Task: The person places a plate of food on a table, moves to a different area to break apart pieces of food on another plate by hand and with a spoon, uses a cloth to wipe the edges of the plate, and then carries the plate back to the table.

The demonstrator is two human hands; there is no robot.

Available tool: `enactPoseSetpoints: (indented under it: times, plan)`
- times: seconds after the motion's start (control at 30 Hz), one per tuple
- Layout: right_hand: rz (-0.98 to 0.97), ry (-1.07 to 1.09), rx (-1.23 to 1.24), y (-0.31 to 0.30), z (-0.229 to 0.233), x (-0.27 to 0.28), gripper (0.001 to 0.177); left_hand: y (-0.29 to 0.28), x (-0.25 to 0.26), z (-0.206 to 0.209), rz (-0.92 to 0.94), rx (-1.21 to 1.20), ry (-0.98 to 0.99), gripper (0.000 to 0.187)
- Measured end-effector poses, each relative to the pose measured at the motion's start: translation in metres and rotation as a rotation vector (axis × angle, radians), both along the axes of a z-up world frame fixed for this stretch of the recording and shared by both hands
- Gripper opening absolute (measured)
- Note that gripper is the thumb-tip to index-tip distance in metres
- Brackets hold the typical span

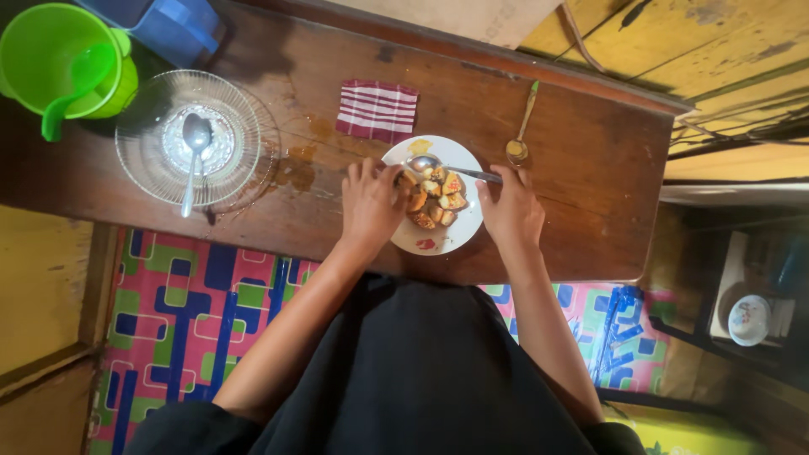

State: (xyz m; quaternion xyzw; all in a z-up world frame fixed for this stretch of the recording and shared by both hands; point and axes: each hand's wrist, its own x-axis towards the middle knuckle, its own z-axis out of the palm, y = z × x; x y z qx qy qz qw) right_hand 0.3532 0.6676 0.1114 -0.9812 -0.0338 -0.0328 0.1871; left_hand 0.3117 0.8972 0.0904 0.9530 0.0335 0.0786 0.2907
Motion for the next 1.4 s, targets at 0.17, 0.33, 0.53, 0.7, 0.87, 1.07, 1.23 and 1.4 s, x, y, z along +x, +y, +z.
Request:
enactPoseSetpoints:
  times: [0.17,0.33,0.53,0.7,0.87,1.07,1.23,1.4]
  plan:
    - [-0.167,0.178,0.175,-0.008,-0.016,0.001,0.021,-0.001,0.003,-0.005,-0.008,-0.010,0.042,0.034]
    - [-0.240,0.233,0.576,-0.032,-0.031,0.004,0.019,0.000,0.005,-0.009,-0.013,-0.012,0.001,0.032]
    - [-0.538,0.336,1.049,-0.067,-0.024,-0.019,0.017,-0.001,0.007,-0.013,-0.031,-0.007,0.009,0.034]
    - [-0.676,0.363,1.188,-0.089,-0.013,-0.044,0.013,0.001,0.011,-0.013,-0.063,-0.009,0.006,0.035]
    - [-0.655,0.311,1.212,-0.073,-0.001,-0.044,0.010,0.001,0.013,-0.014,-0.115,-0.041,-0.045,0.031]
    - [-0.433,0.205,1.232,-0.028,0.009,-0.024,0.014,0.002,0.018,-0.011,-0.167,-0.054,-0.088,0.031]
    - [-0.228,0.088,1.070,0.012,0.017,-0.012,0.017,0.006,0.018,0.004,-0.154,-0.134,-0.170,0.039]
    - [-0.147,0.099,1.040,0.034,0.019,-0.002,0.019,0.014,0.023,0.016,-0.176,-0.039,-0.224,0.027]
